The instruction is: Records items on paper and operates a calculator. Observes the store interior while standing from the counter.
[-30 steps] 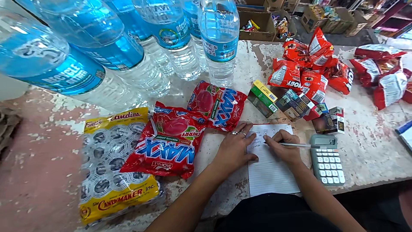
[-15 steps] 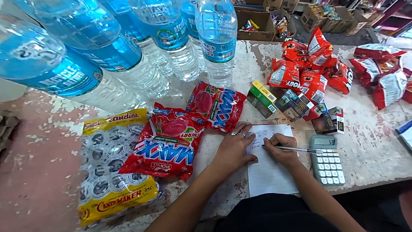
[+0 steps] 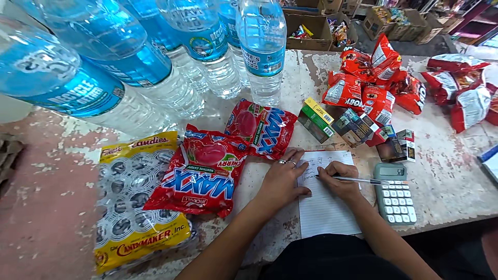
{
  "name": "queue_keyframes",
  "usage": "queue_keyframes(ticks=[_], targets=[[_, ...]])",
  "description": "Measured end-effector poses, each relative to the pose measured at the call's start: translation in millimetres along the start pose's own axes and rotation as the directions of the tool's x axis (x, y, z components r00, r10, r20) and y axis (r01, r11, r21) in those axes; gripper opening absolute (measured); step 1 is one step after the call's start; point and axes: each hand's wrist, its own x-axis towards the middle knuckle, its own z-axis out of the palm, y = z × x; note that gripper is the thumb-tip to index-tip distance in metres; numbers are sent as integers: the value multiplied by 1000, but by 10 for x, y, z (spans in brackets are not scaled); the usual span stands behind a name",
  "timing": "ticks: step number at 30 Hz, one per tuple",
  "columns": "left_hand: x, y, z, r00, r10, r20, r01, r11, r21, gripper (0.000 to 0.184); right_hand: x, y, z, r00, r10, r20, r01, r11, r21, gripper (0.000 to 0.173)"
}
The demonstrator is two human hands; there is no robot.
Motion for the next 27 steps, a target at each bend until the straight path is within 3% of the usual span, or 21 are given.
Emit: queue_keyframes(ticks=[19, 27], targets=[[13, 4, -12, 1000, 24, -9, -24, 1000, 6, 66, -12, -5, 2, 1000, -18, -8, 18, 997, -77, 31], [-7, 7, -25, 998, 52, -28, -52, 999, 3, 67, 43, -34, -41, 992, 82, -97, -74, 994, 86, 27]])
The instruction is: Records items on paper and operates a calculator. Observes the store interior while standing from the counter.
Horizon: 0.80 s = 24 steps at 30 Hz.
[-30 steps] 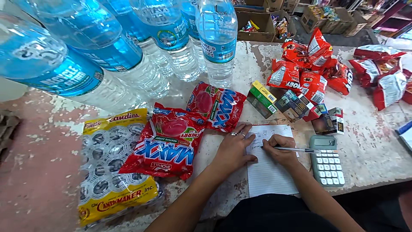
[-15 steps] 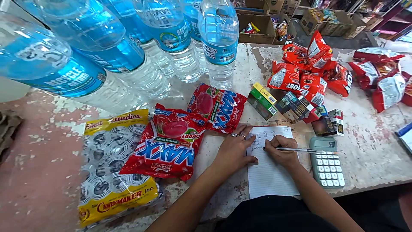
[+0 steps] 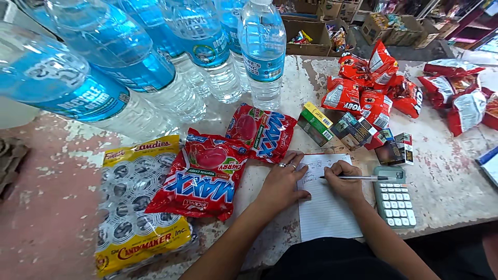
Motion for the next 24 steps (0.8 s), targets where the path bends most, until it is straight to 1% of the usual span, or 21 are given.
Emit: queue_keyframes(ticks=[3, 7, 10, 12, 15, 19, 24], targets=[[-2, -39, 98, 993, 82, -84, -84, 996, -11, 69, -52, 7, -39, 1000, 22, 4, -22, 1000, 16, 26], [-36, -297, 394, 975, 152, -164, -153, 988, 5, 70, -156, 86, 45, 994, 72, 76, -79, 993, 84, 26], [-23, -416, 526, 976, 163, -143, -162, 987, 15, 76, -238, 207, 92, 990, 67, 121, -84, 987, 136, 25], [-23, -418, 487, 988, 140, -68, -139, 990, 11, 79, -257, 238, 102, 990, 93, 106, -111, 979, 172, 28], [-26, -442, 474, 987, 148, -60, -149, 989, -13, 83, -264, 245, 42, 991, 93, 94, -109, 977, 185, 28], [-26, -449, 494, 990, 138, -41, -138, 990, 1, 86, -298, 280, -137, 995, 30, 99, -40, 994, 105, 26], [-18, -446, 509, 991, 132, -25, -131, 991, 21, 84, -378, 432, -211, 998, 39, 54, -42, 998, 50, 28]])
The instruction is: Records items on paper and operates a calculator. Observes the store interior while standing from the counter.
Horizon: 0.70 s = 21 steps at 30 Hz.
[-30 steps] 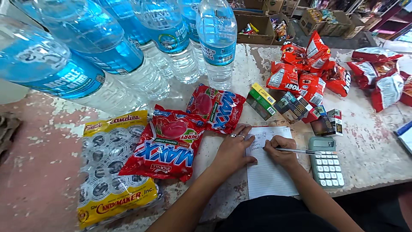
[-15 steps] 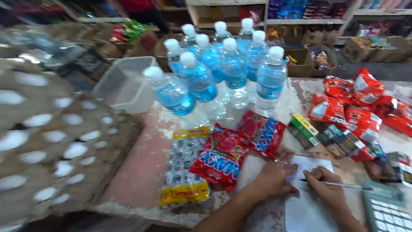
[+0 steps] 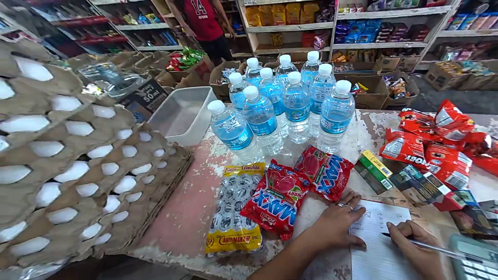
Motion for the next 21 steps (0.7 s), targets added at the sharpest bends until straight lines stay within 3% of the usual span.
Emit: queue_keyframes(ticks=[21], targets=[[-42, 82, -141, 999, -32, 29, 33, 999, -30, 82, 33, -151, 167, 1000, -30, -6, 30, 999, -32, 28]])
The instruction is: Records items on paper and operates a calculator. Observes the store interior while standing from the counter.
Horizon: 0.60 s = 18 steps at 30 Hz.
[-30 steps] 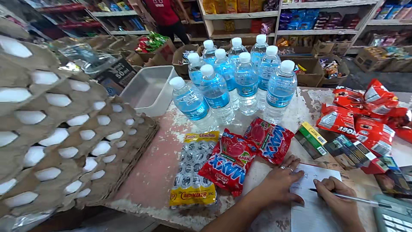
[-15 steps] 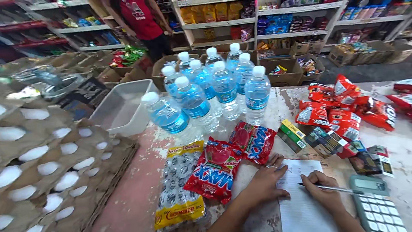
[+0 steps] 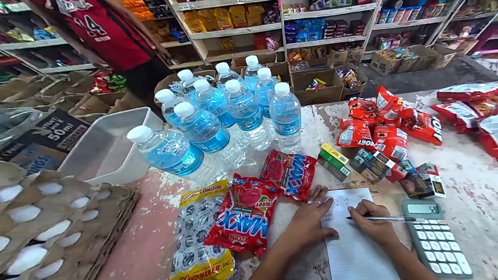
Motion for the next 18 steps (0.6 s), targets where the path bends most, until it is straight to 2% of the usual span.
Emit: queue_keyframes(ticks=[12, 18], targets=[[4, -3, -9, 1000, 27, -3, -27, 999, 33, 82, 39, -61, 4, 1000, 13, -4, -13, 1000, -13, 30], [55, 146, -131, 998, 53, -26, -53, 998, 19, 86, 124, -206, -62, 999, 45, -27, -42, 996, 78, 31]])
